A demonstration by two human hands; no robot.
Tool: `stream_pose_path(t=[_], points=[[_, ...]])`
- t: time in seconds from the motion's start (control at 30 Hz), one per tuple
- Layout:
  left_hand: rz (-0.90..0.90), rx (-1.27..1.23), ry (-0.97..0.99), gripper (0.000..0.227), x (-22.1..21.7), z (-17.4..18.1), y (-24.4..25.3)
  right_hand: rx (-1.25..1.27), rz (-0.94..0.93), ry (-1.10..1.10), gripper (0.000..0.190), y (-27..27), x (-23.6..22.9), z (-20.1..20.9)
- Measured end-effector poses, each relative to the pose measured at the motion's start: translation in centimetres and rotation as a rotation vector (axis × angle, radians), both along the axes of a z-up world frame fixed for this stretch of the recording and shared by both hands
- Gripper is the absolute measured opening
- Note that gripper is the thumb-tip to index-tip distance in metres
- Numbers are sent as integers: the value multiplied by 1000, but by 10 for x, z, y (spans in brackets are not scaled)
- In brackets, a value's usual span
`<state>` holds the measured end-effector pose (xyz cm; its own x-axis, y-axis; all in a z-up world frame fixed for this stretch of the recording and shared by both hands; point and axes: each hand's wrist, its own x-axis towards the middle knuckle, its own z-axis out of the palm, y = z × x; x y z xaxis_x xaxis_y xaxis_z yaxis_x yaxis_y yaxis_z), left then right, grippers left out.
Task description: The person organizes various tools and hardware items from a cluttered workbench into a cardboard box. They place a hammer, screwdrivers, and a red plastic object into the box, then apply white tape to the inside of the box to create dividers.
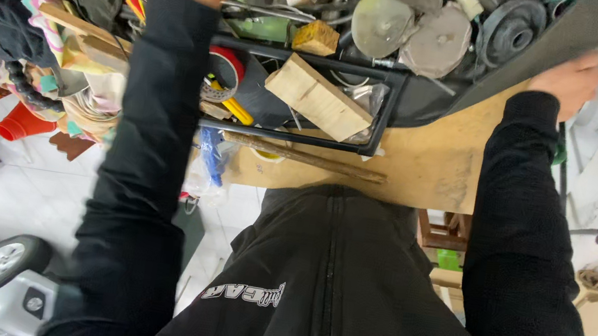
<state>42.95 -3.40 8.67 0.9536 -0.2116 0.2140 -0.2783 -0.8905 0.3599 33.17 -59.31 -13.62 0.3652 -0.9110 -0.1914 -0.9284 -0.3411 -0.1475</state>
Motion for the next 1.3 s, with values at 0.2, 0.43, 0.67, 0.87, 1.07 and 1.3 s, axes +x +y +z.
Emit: stream_pose_path(t=[0.2, 0.43, 0.67, 0.87, 1.07, 1.3], points=[[-28, -46, 160, 13, -31, -1, -73, -38, -60, 50, 76, 3, 0, -4], [163, 176, 262, 53, -28, -82, -95, -64, 9, 8, 74, -3, -6, -14], [201, 52, 331, 40, -18, -74, -88, -48, -58, 54, 76, 2, -1, -7], [103, -240, 536, 39, -5, -34, -35, -71, -29, 42, 75, -3, -5, -15], [-36, -443, 531, 26, -1, 80, 40, -79, -51, 25, 75, -3, -4, -16], [-5, -270, 395, 19, -25, 83, 64, -17, 16, -3, 72, -3, -4, -5]])
